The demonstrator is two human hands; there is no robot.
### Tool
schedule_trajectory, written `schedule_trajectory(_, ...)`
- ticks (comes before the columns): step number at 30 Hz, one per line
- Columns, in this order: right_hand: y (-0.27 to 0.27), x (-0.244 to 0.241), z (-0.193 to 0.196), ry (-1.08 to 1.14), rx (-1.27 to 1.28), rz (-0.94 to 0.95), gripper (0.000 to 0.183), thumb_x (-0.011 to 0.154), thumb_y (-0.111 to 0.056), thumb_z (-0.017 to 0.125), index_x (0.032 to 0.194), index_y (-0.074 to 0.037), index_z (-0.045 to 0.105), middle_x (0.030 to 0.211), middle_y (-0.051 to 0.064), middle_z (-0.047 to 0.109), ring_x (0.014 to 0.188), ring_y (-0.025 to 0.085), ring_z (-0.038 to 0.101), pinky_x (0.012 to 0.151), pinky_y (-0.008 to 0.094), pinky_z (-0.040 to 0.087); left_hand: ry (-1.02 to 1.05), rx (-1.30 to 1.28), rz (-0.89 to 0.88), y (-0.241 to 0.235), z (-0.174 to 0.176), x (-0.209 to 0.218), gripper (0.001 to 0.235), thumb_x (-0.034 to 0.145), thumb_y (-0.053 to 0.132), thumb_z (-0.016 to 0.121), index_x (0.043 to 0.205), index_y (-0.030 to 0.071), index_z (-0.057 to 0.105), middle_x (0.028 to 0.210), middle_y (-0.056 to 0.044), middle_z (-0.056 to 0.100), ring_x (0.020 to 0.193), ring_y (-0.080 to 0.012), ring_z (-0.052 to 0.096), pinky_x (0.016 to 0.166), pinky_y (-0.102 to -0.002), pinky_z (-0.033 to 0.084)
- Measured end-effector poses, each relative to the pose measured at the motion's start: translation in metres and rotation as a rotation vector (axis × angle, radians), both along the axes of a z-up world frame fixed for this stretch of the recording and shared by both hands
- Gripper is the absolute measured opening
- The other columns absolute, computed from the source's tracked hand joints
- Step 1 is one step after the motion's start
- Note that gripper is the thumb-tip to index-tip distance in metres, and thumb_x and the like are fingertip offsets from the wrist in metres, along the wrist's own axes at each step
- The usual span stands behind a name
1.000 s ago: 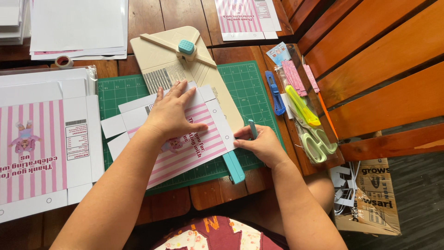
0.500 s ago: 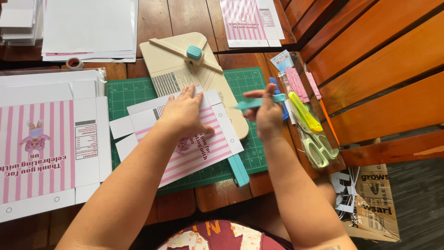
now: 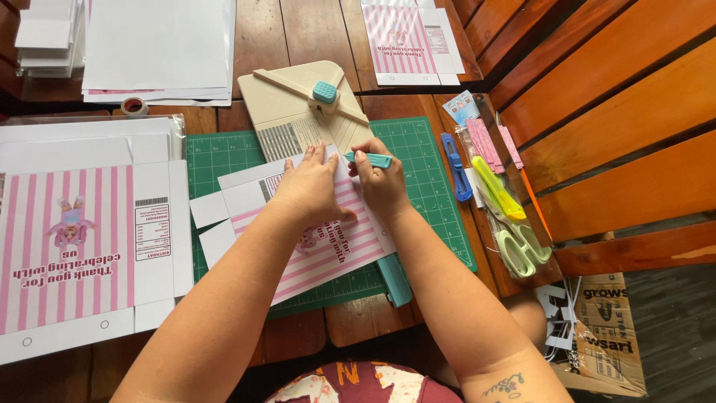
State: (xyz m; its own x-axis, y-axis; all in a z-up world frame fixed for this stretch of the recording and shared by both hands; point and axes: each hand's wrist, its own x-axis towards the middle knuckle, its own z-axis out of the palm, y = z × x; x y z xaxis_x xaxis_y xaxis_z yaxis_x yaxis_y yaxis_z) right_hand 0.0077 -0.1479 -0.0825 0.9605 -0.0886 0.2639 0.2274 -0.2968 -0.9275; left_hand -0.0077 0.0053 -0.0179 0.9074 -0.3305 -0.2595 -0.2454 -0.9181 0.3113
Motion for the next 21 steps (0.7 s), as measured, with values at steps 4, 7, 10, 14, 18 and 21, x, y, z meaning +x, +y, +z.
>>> schedule_trajectory(4, 0.001, -0.001, 0.002, 0.006, 0.002, 0.003, 0.016, 0.097, -0.015, 0.058, 0.098, -0.010, 0.073, 0.070, 0.011, 0.073, 0.063, 0.016, 0.072, 0.059, 0.030, 0.061, -0.004, -0.003, 0.000, 0.001, -0.003, 0.001, 0.115, 0.063, 0.061, 0.086, 0.156, 0.007, 0.043, 0.165, -0.023, 0.033, 0.155, -0.0362, 0.029, 0.117, -0.067, 0.025)
schedule_trajectory(7, 0.002, -0.002, 0.007, 0.016, -0.018, 0.002, 0.017, 0.097, -0.015, 0.057, 0.096, -0.011, 0.073, 0.069, 0.011, 0.072, 0.062, 0.018, 0.072, 0.059, 0.031, 0.059, -0.008, 0.002, 0.000, 0.001, -0.003, 0.000, 0.115, 0.063, 0.061, 0.086, 0.156, 0.007, 0.043, 0.165, -0.023, 0.033, 0.155, -0.0366, 0.030, 0.117, -0.068, 0.025)
schedule_trajectory(10, 0.002, -0.001, 0.007, 0.028, -0.033, -0.004, 0.016, 0.095, -0.014, 0.057, 0.095, -0.011, 0.073, 0.068, 0.010, 0.072, 0.062, 0.016, 0.072, 0.058, 0.030, 0.059, -0.003, -0.006, 0.002, 0.000, 0.000, -0.001, 0.114, 0.065, 0.060, 0.086, 0.156, 0.007, 0.043, 0.164, -0.024, 0.034, 0.154, -0.0372, 0.030, 0.117, -0.068, 0.025)
schedule_trajectory(14, -0.002, 0.012, -0.002, 0.028, -0.043, 0.016, 0.013, 0.092, -0.012, 0.060, 0.091, -0.011, 0.073, 0.066, 0.009, 0.071, 0.059, 0.016, 0.071, 0.057, 0.029, 0.059, -0.001, 0.007, -0.007, -0.001, -0.001, 0.001, 0.115, 0.064, 0.062, 0.086, 0.155, 0.006, 0.043, 0.164, -0.024, 0.034, 0.154, -0.0374, 0.030, 0.117, -0.068, 0.026)
schedule_trajectory(18, -0.001, 0.014, 0.006, 0.077, -0.084, 0.029, 0.014, 0.089, -0.013, 0.060, 0.089, -0.012, 0.074, 0.064, 0.008, 0.070, 0.059, 0.016, 0.072, 0.057, 0.029, 0.059, -0.004, 0.029, -0.009, -0.003, -0.007, 0.005, 0.118, 0.062, 0.064, 0.086, 0.155, 0.005, 0.044, 0.163, -0.025, 0.035, 0.153, -0.0382, 0.032, 0.116, -0.069, 0.027)
schedule_trajectory(21, -0.003, 0.010, 0.009, 0.098, -0.120, 0.023, 0.015, 0.088, -0.014, 0.059, 0.087, -0.013, 0.074, 0.063, 0.006, 0.070, 0.058, 0.015, 0.072, 0.058, 0.028, 0.059, 0.003, 0.035, -0.009, -0.005, -0.006, 0.006, 0.119, 0.061, 0.064, 0.087, 0.154, 0.003, 0.044, 0.162, -0.026, 0.035, 0.153, -0.0389, 0.032, 0.115, -0.069, 0.027)
